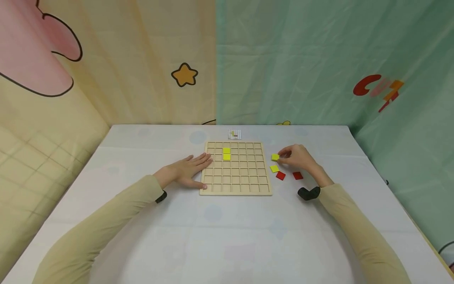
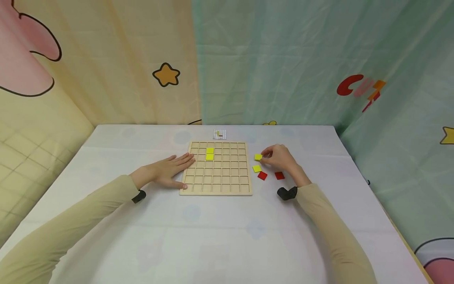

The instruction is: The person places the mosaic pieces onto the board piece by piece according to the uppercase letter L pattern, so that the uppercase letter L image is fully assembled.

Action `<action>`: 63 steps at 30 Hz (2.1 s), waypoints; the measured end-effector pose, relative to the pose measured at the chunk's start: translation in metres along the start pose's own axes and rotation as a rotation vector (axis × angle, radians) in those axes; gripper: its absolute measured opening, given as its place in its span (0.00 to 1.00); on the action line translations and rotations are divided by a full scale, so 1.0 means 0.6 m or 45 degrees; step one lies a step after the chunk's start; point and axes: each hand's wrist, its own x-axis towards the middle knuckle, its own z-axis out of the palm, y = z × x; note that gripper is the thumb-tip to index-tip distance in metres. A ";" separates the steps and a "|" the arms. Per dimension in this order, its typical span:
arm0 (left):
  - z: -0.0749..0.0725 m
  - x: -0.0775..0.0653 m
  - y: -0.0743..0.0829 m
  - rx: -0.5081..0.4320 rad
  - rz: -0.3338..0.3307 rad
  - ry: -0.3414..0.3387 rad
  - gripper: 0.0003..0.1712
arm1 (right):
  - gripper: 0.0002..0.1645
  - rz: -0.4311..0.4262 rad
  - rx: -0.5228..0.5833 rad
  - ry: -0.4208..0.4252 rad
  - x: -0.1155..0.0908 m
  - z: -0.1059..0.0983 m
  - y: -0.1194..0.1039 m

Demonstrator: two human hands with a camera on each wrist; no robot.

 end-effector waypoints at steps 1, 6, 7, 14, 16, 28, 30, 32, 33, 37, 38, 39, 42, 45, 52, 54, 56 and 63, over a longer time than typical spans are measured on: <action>0.000 0.001 0.000 0.000 0.002 0.000 0.57 | 0.20 0.000 -0.001 0.004 0.000 0.000 -0.002; -0.001 0.001 -0.001 -0.006 -0.011 -0.017 0.58 | 0.20 -0.005 0.000 0.015 0.000 0.000 -0.012; -0.001 0.002 -0.001 -0.003 -0.013 -0.020 0.58 | 0.20 -0.009 0.004 0.015 0.001 0.001 -0.013; -0.006 0.004 -0.004 0.026 -0.025 -0.034 0.58 | 0.20 -0.033 0.042 0.037 0.004 0.003 -0.034; -0.007 0.004 -0.004 0.023 -0.025 -0.044 0.58 | 0.19 -0.051 0.052 0.049 0.003 0.005 -0.039; -0.007 -0.001 0.003 -0.013 -0.021 -0.041 0.58 | 0.18 -0.123 0.074 0.087 0.002 0.025 -0.070; -0.004 -0.002 0.003 -0.015 -0.020 -0.052 0.58 | 0.19 -0.135 0.072 0.073 0.004 0.030 -0.076; -0.001 -0.002 0.003 -0.023 -0.013 -0.057 0.58 | 0.19 -0.156 0.065 0.066 0.006 0.034 -0.081; 0.000 -0.002 0.003 -0.026 -0.011 -0.056 0.58 | 0.19 -0.169 0.064 0.069 0.008 0.036 -0.085; 0.000 0.000 0.003 -0.012 -0.019 -0.034 0.58 | 0.19 -0.213 0.055 0.091 0.016 0.039 -0.101; -0.001 0.000 0.003 -0.009 -0.024 -0.032 0.58 | 0.19 -0.220 0.052 0.091 0.018 0.040 -0.105; -0.001 0.000 0.002 -0.010 -0.026 -0.032 0.58 | 0.19 -0.224 0.052 0.088 0.021 0.041 -0.109; -0.003 0.000 0.003 -0.018 -0.040 -0.059 0.59 | 0.19 -0.245 0.047 0.075 0.027 0.047 -0.121; -0.002 0.000 0.003 -0.038 -0.036 -0.065 0.59 | 0.18 -0.267 0.056 0.066 0.032 0.055 -0.135; 0.002 0.003 0.000 -0.033 -0.022 -0.050 0.59 | 0.17 -0.285 0.062 0.043 0.040 0.072 -0.161; 0.001 0.004 -0.002 -0.030 -0.013 -0.038 0.59 | 0.17 -0.312 0.064 0.047 0.043 0.075 -0.168; 0.000 0.004 -0.002 -0.029 -0.011 -0.033 0.59 | 0.16 -0.333 0.059 0.046 0.044 0.078 -0.173; -0.006 0.008 0.002 -0.021 -0.002 -0.049 0.60 | 0.15 -0.349 0.053 -0.021 0.051 0.090 -0.186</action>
